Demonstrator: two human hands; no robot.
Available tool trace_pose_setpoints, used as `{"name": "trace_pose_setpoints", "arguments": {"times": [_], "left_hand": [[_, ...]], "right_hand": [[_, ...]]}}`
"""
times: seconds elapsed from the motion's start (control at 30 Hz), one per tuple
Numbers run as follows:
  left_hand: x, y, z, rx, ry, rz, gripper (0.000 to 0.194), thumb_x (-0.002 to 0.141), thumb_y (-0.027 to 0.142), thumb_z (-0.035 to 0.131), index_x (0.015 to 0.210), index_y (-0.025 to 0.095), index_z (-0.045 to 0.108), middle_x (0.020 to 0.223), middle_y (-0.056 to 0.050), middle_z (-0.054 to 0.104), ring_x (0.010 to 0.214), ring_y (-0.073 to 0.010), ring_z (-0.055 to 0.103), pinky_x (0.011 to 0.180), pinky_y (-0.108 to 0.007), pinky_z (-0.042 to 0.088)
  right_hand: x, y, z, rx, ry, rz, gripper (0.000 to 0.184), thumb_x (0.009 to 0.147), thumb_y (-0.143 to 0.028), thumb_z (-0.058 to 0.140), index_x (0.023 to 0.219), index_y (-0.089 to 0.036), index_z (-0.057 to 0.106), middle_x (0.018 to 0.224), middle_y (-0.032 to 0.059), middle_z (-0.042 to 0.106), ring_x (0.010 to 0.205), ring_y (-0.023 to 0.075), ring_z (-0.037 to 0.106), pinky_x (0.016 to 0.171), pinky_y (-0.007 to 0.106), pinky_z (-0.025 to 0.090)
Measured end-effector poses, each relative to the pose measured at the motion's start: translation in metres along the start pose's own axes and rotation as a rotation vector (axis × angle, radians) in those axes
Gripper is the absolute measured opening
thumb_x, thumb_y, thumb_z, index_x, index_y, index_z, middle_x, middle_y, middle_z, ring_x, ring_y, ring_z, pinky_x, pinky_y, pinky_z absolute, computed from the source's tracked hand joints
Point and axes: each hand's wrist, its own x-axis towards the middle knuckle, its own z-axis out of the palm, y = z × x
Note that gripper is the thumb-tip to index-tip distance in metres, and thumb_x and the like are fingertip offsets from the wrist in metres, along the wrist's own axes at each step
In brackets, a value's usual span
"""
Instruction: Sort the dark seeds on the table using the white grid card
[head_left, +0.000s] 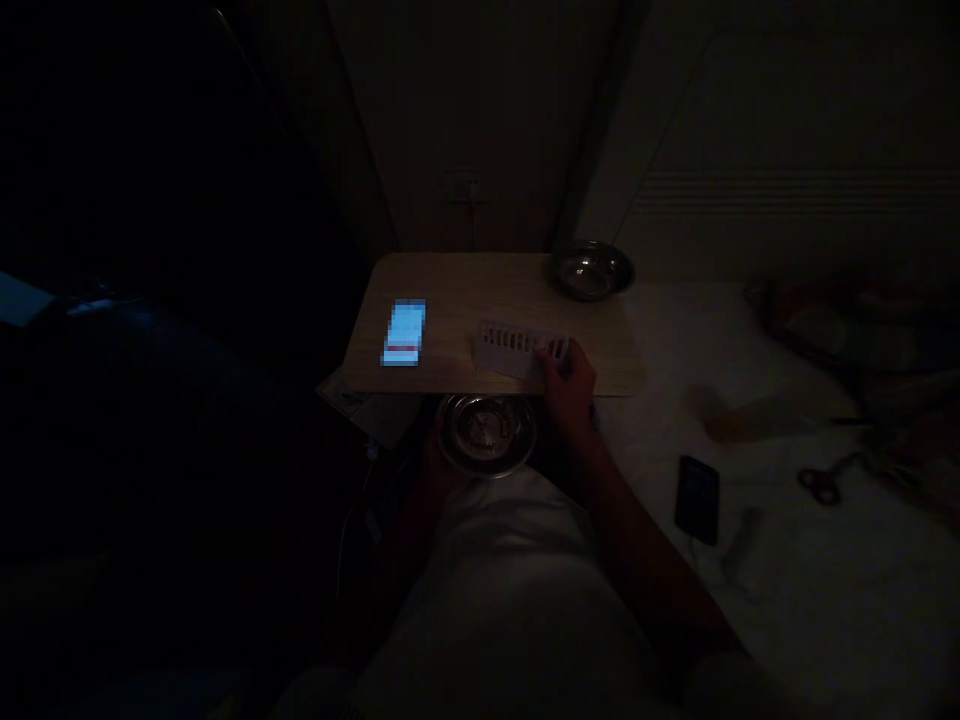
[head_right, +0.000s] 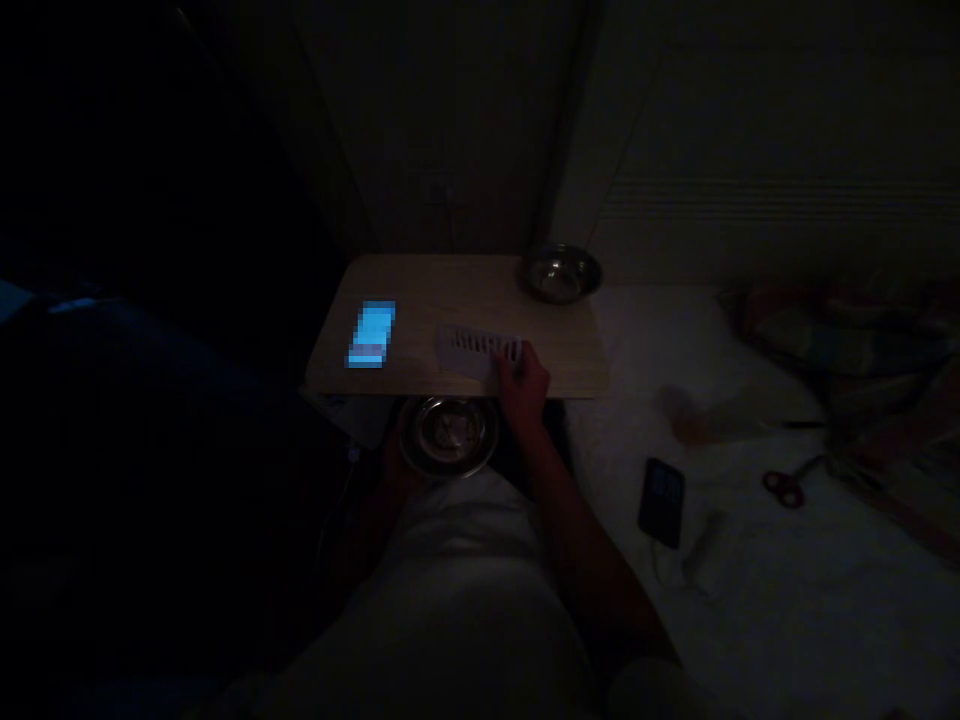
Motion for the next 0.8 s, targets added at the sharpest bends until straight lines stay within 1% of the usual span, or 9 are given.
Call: {"name": "trace_pose_setpoints", "arguments": {"times": [0.1,0.3,0.37,0.47,0.53,0.67,0.7,0.8], "left_hand": [[-0.002,0.003,0.005,-0.011,0.018,-0.064,0.04,0.081,0.04,0.052,0.114,0.019,0.061,0.115,-0.007,0.064,0.121,-0.0269,0.047,0.102,-0.043,0.035],[-0.003,0.003,0.008,-0.014,0.031,-0.044,0.04,0.084,0.04,0.049,0.117,0.02,0.059,0.117,-0.005,0.063,0.122,-0.0256,0.047,0.103,-0.042,0.035],[-0.003,0.003,0.008,-0.007,0.049,-0.039,0.04,0.084,0.039,0.049,0.116,0.019,0.059,0.116,-0.006,0.064,0.122,-0.0256,0.047,0.103,-0.042,0.035],[-0.002,0.003,0.008,-0.002,0.081,0.007,0.037,0.084,0.035,0.049,0.116,0.019,0.059,0.116,-0.005,0.064,0.122,-0.024,0.047,0.103,-0.04,0.034],[-0.002,0.004,0.008,-0.004,0.087,0.003,0.038,0.083,0.035,0.05,0.116,0.019,0.059,0.116,-0.005,0.064,0.122,-0.0244,0.047,0.103,-0.041,0.034],[-0.001,0.005,0.005,-0.022,0.058,-0.078,0.038,0.084,0.037,0.05,0.115,0.017,0.06,0.115,-0.007,0.064,0.12,-0.0264,0.048,0.103,-0.044,0.034],[-0.001,0.005,0.005,-0.02,0.048,-0.077,0.038,0.084,0.037,0.05,0.114,0.017,0.061,0.115,-0.008,0.064,0.12,-0.0266,0.048,0.103,-0.044,0.034],[-0.003,0.006,0.006,-0.002,0.032,-0.009,0.037,0.084,0.035,0.05,0.115,0.018,0.06,0.117,-0.007,0.063,0.121,-0.0253,0.047,0.104,-0.042,0.033]], "right_hand": [[0.002,0.001,0.001,-0.01,-0.005,-0.013,0.017,0.079,-0.036,0.056,0.08,-0.019,0.053,0.071,-0.001,0.054,0.064,0.0132,0.047,0.06,0.025,0.037],[0.001,0.0,-0.001,-0.022,-0.039,-0.018,0.018,0.079,-0.036,0.058,0.08,-0.018,0.055,0.071,-0.0011,0.055,0.064,0.0133,0.047,0.062,0.026,0.038],[0.0,0.0,-0.002,-0.012,-0.034,-0.014,0.019,0.078,-0.037,0.058,0.081,-0.018,0.056,0.071,-0.0011,0.055,0.064,0.0133,0.046,0.062,0.026,0.038],[0.0,0.002,-0.005,0.016,-0.009,0.006,0.02,0.077,-0.037,0.059,0.082,-0.017,0.056,0.072,-0.0007,0.055,0.065,0.0132,0.047,0.062,0.026,0.039],[0.001,0.004,-0.007,0.026,-0.005,0.019,0.021,0.076,-0.037,0.06,0.081,-0.017,0.056,0.073,-0.0006,0.056,0.065,0.0129,0.047,0.062,0.026,0.039],[0.002,0.007,-0.012,0.023,-0.016,0.026,0.021,0.075,-0.036,0.062,0.079,-0.017,0.056,0.071,-0.0015,0.054,0.064,0.0125,0.046,0.062,0.025,0.039],[0.002,0.007,-0.013,0.023,-0.013,0.024,0.021,0.075,-0.037,0.062,0.079,-0.017,0.056,0.071,-0.0015,0.054,0.064,0.0126,0.046,0.062,0.025,0.039],[0.002,0.008,-0.015,0.022,-0.019,0.02,0.021,0.075,-0.036,0.062,0.081,-0.017,0.057,0.072,-0.0012,0.055,0.065,0.0129,0.047,0.064,0.026,0.04]]}}
